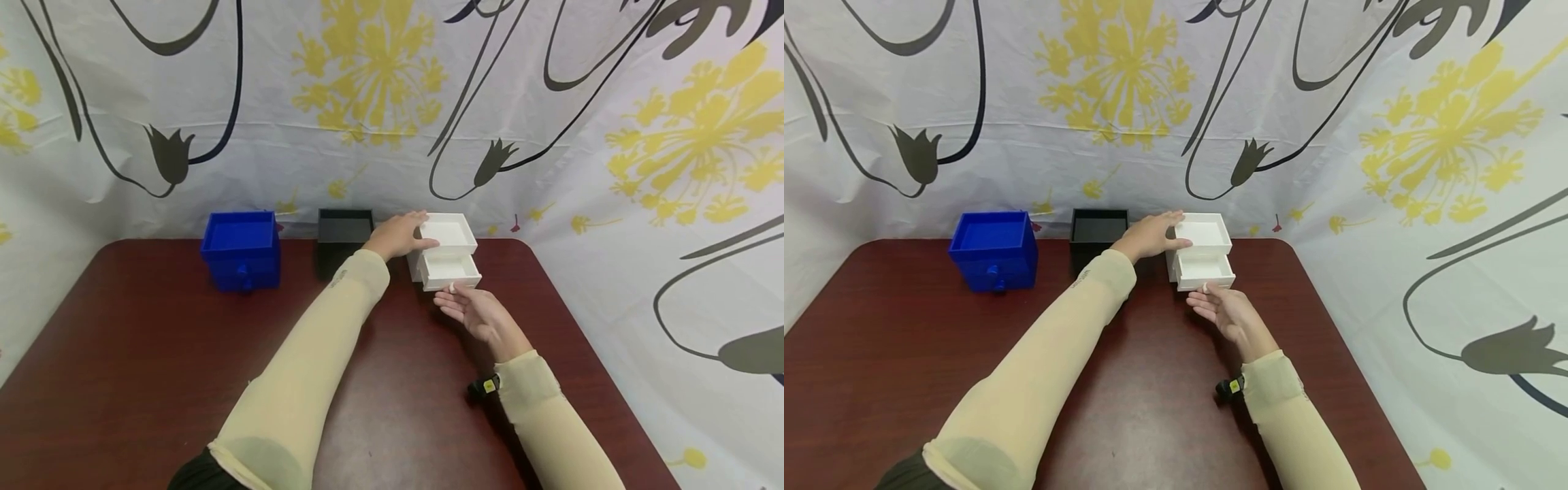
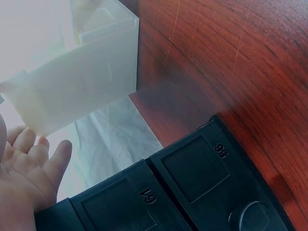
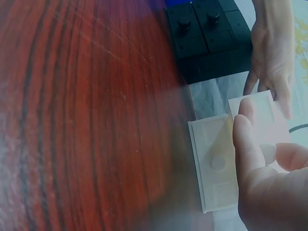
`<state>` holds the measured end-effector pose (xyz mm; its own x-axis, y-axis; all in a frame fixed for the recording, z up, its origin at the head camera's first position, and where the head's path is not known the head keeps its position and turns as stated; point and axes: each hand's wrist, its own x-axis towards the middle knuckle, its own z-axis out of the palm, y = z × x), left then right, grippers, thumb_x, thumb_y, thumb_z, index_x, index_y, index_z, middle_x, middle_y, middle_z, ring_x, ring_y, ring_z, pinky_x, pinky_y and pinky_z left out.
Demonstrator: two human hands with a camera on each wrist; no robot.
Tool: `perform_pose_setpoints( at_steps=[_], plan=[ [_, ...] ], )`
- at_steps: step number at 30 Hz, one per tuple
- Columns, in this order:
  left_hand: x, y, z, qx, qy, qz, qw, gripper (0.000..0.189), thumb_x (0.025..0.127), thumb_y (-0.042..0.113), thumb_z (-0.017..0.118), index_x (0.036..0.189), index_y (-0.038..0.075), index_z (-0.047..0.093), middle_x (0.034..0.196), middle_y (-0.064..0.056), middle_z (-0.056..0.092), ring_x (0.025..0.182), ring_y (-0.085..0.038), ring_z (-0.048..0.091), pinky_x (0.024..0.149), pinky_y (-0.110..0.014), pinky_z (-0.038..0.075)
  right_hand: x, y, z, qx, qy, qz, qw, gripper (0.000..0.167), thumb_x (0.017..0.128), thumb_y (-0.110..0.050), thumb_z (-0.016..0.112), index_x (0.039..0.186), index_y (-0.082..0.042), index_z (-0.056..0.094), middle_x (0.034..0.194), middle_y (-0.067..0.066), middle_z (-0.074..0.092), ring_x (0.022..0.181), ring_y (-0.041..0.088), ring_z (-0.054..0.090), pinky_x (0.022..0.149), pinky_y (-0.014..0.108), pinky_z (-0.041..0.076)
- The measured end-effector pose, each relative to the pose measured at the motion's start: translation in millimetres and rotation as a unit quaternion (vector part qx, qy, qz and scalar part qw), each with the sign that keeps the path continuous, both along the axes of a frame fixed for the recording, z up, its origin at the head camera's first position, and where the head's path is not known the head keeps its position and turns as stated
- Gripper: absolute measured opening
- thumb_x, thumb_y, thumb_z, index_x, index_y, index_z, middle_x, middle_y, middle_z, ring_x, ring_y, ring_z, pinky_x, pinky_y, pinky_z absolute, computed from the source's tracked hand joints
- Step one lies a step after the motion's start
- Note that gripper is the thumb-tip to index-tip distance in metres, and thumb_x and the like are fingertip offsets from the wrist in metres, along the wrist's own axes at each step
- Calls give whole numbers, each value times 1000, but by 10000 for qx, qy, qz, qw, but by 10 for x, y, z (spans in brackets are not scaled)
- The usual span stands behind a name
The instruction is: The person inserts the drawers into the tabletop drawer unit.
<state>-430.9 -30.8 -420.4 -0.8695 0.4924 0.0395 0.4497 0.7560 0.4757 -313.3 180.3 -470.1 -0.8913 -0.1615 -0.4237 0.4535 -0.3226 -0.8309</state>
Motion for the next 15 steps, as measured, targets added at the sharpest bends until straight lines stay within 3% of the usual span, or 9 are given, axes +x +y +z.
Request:
perform_pose_setpoints(
  at_steps=[15],
  plan=[
    [-21,-3,-4,-64,24,-32,10000,85,94,69,55,161,21,34,167,-1,26,152,-29,25,119,-48,28,-29,-1,-2,-95,-1,-11,10000,21,110,-16,45,118,4,50,98,12,75,91,22,74,83,31,59]
  ],
)
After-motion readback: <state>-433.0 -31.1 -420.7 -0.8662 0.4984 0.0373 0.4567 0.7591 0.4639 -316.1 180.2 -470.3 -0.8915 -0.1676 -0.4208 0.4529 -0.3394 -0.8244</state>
